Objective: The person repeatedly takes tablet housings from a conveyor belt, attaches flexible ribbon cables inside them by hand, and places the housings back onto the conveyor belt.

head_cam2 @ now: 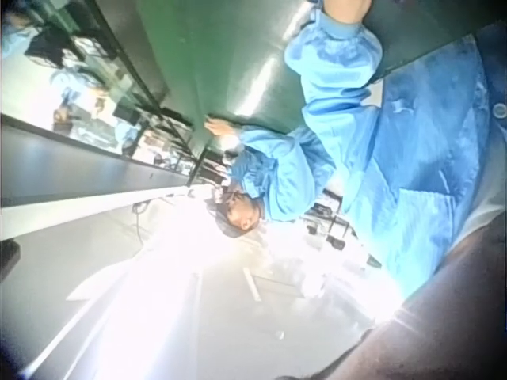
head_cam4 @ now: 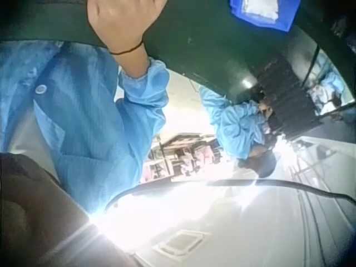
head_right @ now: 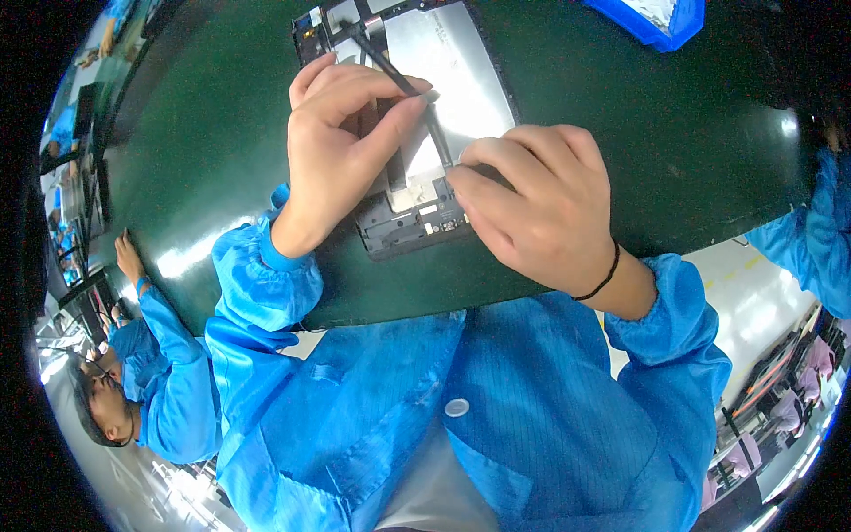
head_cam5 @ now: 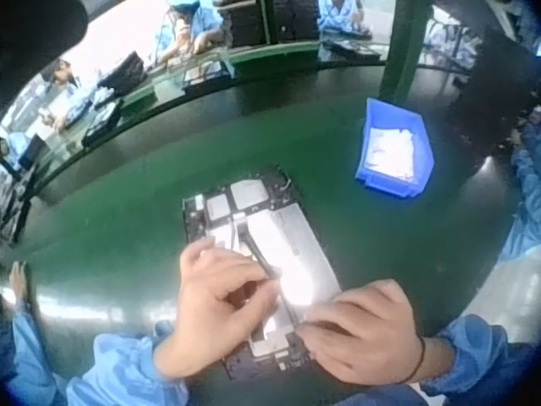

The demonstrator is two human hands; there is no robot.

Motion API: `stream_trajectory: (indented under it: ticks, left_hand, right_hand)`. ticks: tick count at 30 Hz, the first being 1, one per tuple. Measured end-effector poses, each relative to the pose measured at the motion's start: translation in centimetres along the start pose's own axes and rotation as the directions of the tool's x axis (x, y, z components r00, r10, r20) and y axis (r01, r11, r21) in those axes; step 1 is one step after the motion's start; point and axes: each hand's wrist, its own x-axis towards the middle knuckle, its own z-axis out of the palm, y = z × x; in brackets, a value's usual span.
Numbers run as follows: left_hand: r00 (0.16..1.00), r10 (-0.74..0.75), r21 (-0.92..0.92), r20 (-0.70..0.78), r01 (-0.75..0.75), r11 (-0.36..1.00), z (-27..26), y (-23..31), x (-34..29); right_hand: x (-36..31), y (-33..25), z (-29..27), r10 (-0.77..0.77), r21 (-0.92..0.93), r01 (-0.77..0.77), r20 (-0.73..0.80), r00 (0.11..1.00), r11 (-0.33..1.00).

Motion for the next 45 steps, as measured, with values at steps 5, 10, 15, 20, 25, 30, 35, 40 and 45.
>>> stream_trajectory:
  ticks: [5,10,15,20,25,30,35,40,45]
  left_hand:
    - [1.0,0.001,0.016,0.01,-0.001,1.0,0.3,-0.2,0.3]
    - [1.0,-0.004,0.058,0.008,0.004,0.998,0.6,-0.5,0.2]
    - [1.0,-0.002,0.093,0.024,0.0,0.996,0.4,-0.7,0.4]
    - [0.999,0.02,0.128,0.027,-0.024,0.992,0.3,-0.7,0.7]
    - [0.999,0.003,0.14,0.034,-0.008,0.99,0.5,-0.7,0.4]
    - [0.999,0.01,0.156,0.035,-0.015,0.988,0.8,-0.6,0.3]
    - [1.0,0.015,0.152,0.027,-0.019,0.988,0.8,-0.8,0.2]
    - [0.999,0.022,0.158,0.026,-0.026,0.987,0.9,-0.9,0.4]
    - [0.999,0.003,0.158,0.039,-0.009,0.987,0.8,-0.8,0.4]
  right_hand:
    - [0.4,0.3,-0.3,0.027,0.002,-0.027,0.042,0.999,1.0]
    - [0.3,0.4,0.2,0.053,0.027,-0.054,0.037,0.998,0.998]
    - [0.6,0.0,-0.3,0.095,0.079,-0.102,0.08,0.992,0.992]
    - [0.6,0.2,-0.4,0.103,0.096,-0.11,0.079,0.992,0.989]
    - [0.4,0.2,-0.4,0.11,0.102,-0.119,0.087,0.99,0.988]
    - [0.2,0.2,-0.2,0.112,0.105,-0.12,0.079,0.991,0.987]
    - [0.3,0.2,-0.2,0.109,0.109,-0.117,0.077,0.991,0.987]
    - [0.4,0.4,-0.1,0.106,0.112,-0.116,0.085,0.991,0.987]
    - [0.6,0.4,0.4,0.029,0.054,-0.033,0.067,0.997,0.998]
